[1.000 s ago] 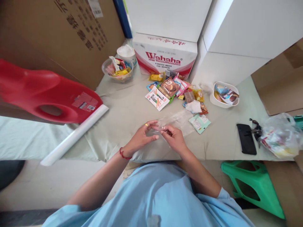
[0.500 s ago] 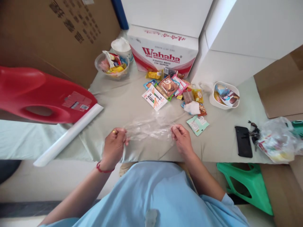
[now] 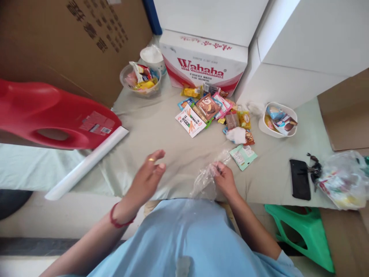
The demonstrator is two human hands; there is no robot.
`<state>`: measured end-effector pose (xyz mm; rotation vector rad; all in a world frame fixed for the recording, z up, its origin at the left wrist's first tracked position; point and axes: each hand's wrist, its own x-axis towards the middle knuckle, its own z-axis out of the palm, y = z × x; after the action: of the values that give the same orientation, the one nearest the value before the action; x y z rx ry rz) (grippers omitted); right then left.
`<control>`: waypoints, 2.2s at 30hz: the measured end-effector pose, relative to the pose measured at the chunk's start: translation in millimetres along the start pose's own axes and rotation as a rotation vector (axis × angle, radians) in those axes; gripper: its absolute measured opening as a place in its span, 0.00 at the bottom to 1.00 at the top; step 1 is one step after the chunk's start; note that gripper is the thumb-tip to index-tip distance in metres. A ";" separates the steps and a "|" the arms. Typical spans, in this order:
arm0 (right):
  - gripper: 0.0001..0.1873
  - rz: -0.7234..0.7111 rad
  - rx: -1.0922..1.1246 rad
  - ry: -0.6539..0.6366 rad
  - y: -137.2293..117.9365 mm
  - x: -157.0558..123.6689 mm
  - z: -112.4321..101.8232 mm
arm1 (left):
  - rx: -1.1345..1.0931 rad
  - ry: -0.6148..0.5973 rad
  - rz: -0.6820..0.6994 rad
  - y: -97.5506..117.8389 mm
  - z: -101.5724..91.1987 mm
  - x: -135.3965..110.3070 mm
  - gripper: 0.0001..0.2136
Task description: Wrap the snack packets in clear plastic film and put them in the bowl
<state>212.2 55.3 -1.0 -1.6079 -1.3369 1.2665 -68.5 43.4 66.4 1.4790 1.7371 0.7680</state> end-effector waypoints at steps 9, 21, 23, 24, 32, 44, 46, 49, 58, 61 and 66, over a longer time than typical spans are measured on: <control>0.11 -0.178 -0.254 -0.031 7.4 2.1 10.8 | 0.190 -0.451 0.190 59.2 101.3 -0.9 0.51; 0.21 0.062 0.051 0.043 -6.6 14.2 -3.7 | -0.726 -0.061 -0.494 -25.4 31.6 40.3 0.19; 0.21 0.100 0.106 0.071 -0.7 14.6 -7.6 | -0.894 0.026 -0.569 -35.0 27.2 39.6 0.21; 0.21 0.112 0.123 0.092 2.7 14.4 -10.0 | -0.963 0.061 -0.569 -39.1 25.6 39.9 0.21; 0.25 0.138 -0.013 0.230 24.6 8.7 -32.3 | -1.029 0.022 -0.516 -59.3 16.0 58.1 0.16; 0.22 -0.336 -0.567 0.342 -36.6 9.6 -65.2 | -0.912 -0.010 -0.475 -55.5 23.9 67.0 0.15; 0.22 -0.283 -0.482 0.161 -48.4 17.3 -50.6 | -0.909 -0.013 -0.468 -57.5 25.0 66.4 0.14; 0.23 -0.118 -0.400 -0.180 -49.9 30.5 -17.0 | -0.914 -0.007 -0.475 -59.0 26.4 66.7 0.13; 0.19 -0.609 -0.616 -0.555 -52.4 7.4 46.5 | -0.961 -0.050 -0.476 -58.4 23.7 76.9 0.12; 0.27 -0.720 -0.903 -0.732 -56.4 2.7 56.6 | -0.967 -0.027 -0.488 -56.4 16.6 86.1 0.13; 0.26 -0.699 -1.040 -0.823 -54.5 5.2 79.9 | -0.664 0.446 -0.329 -32.1 1.5 77.5 0.13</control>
<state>119.5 67.2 24.6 -0.8888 -3.0815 0.7820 -91.7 114.5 28.4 0.5872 1.7222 1.3931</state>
